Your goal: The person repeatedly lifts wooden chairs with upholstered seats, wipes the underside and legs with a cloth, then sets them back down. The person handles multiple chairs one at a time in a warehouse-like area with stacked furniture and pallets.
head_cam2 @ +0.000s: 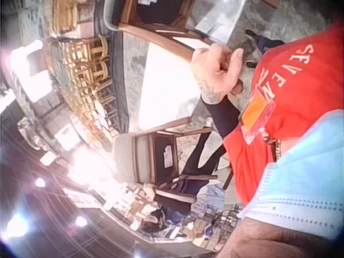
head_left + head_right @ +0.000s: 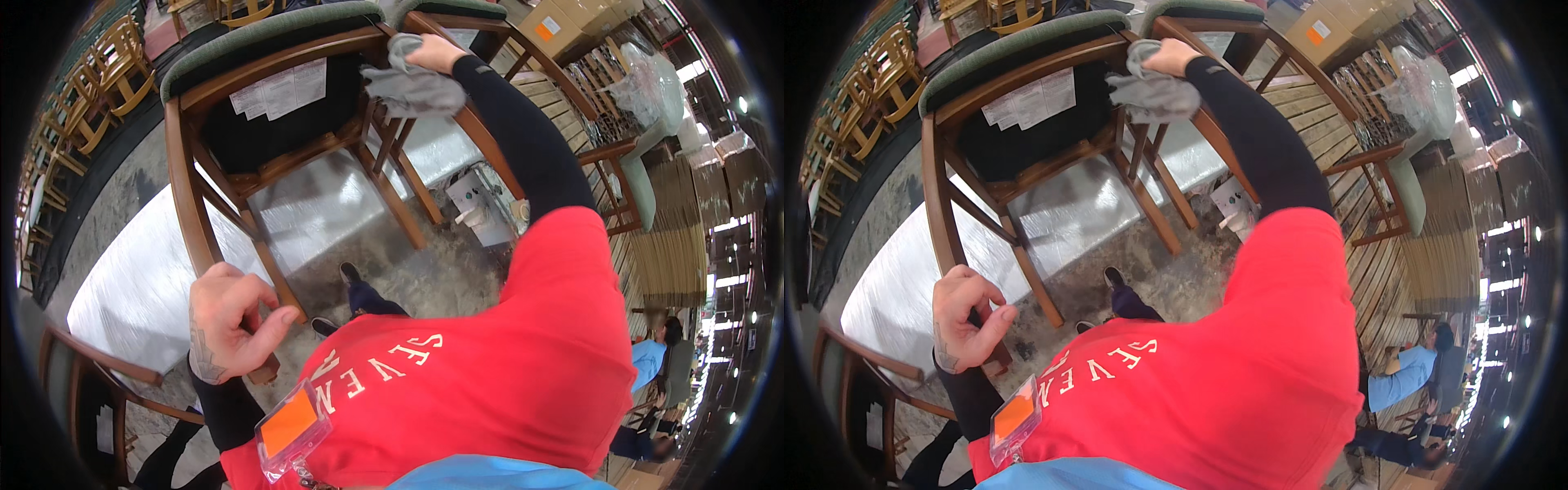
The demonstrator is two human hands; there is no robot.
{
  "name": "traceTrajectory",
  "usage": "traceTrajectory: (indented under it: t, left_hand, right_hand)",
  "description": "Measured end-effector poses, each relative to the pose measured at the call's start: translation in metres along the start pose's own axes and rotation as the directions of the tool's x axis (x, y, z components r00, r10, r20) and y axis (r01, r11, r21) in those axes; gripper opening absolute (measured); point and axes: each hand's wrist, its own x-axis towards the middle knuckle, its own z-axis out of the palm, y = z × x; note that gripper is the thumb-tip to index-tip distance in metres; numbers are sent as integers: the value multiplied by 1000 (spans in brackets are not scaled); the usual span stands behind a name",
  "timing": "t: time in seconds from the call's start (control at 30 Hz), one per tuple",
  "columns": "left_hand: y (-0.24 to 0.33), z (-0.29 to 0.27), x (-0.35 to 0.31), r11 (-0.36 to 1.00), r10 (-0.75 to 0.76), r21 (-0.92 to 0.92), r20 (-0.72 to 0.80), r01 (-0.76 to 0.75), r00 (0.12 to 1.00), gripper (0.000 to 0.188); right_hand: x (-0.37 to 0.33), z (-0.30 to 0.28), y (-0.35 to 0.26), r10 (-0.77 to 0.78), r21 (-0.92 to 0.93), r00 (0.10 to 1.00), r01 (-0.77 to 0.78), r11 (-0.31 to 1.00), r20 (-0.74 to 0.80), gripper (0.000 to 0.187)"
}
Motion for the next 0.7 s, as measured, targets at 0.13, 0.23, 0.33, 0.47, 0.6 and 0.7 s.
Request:
traceTrajectory:
  t: [0.13, 0.23, 0.33, 0.47, 0.6, 0.7]
  left_hand:
    - [7, -1, 2, 990, -113, 91, -2, 112, 994, 22]
    - [5, 4, 0, 989, -125, 78, 6, 124, 992, 22]
    - [9, 4, -1, 993, -96, 61, -8, 97, 995, 21]
    - [4, 2, 1, 996, -59, 73, 7, 59, 998, 20]
    - [7, 2, 3, 996, -77, 50, 25, 76, 997, 17]
    - [7, -3, 2, 984, -127, 132, 74, 117, 989, 17]
  right_hand:
    - [-123, -14, 7, 79, 108, 993, -88, 990, 82, 60]
    - [-244, -45, -4, 243, 30, 968, -245, 969, 55, 56]
    - [-341, -57, 9, 230, 276, 951, -281, 919, 205, 46]
    - [-436, 55, 22, 414, 672, 785, -614, 414, 461, 36]
    - [-379, 183, -9, 155, 618, 765, -363, -697, 625, 39]
    - [-240, 199, -95, 428, 859, 882, 56, -509, 196, 38]
